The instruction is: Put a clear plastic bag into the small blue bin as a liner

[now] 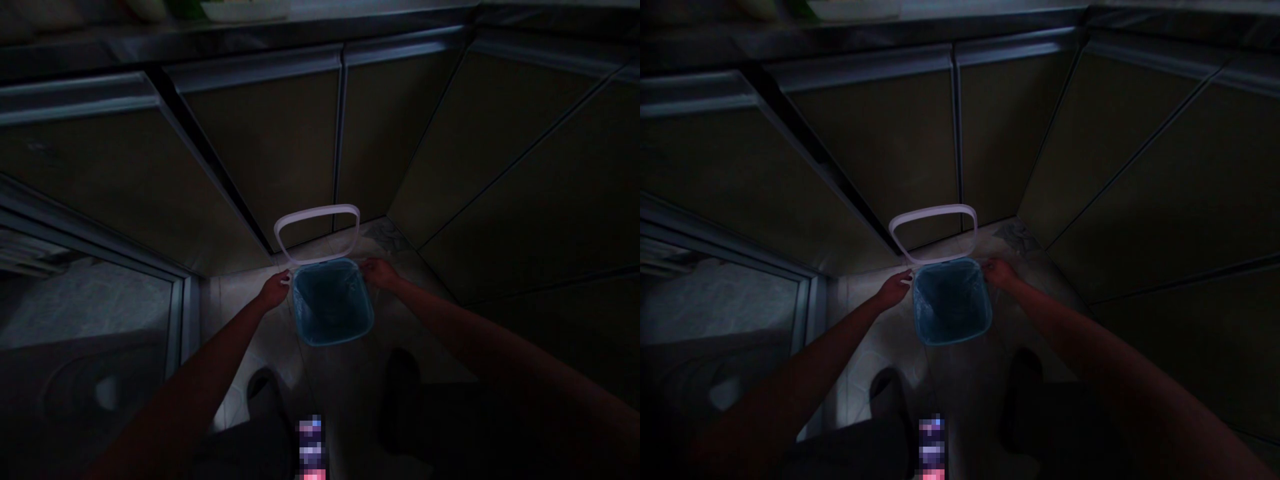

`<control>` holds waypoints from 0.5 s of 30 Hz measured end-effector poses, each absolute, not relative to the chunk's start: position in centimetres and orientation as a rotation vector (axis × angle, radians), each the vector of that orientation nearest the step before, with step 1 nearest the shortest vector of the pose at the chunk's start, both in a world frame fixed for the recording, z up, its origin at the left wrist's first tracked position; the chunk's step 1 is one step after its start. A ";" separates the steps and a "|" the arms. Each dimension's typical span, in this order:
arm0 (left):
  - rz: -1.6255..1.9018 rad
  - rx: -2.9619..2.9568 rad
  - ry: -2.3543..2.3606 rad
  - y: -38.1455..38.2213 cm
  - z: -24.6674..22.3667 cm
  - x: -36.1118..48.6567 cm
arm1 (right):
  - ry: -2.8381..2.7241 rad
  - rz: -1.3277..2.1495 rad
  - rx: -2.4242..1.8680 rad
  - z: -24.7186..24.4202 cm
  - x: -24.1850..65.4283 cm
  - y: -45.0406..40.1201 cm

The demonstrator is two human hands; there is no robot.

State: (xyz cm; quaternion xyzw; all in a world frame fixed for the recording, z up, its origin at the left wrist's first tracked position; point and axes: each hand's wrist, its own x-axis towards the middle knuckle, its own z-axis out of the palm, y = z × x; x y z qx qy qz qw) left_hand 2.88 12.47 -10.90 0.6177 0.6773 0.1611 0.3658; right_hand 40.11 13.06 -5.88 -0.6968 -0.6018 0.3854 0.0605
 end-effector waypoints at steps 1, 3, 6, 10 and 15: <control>0.421 1.569 1.745 12.6 -11.2 2.9 | -1.802 1.171 -2.129 -6.0 40.0 13.3; 0.436 1.532 1.753 13.0 -11.7 3.0 | -1.822 1.129 -2.129 -6.1 39.9 13.9; 0.463 1.481 1.754 13.3 -12.3 3.2 | -1.869 1.032 -2.156 -6.3 39.8 14.4; 0.497 1.446 1.723 13.5 -12.5 3.6 | -1.863 0.926 -2.205 -6.8 39.8 14.6; 0.544 1.454 1.623 13.4 -12.1 4.1 | -1.853 0.942 -2.150 -8.4 40.0 15.0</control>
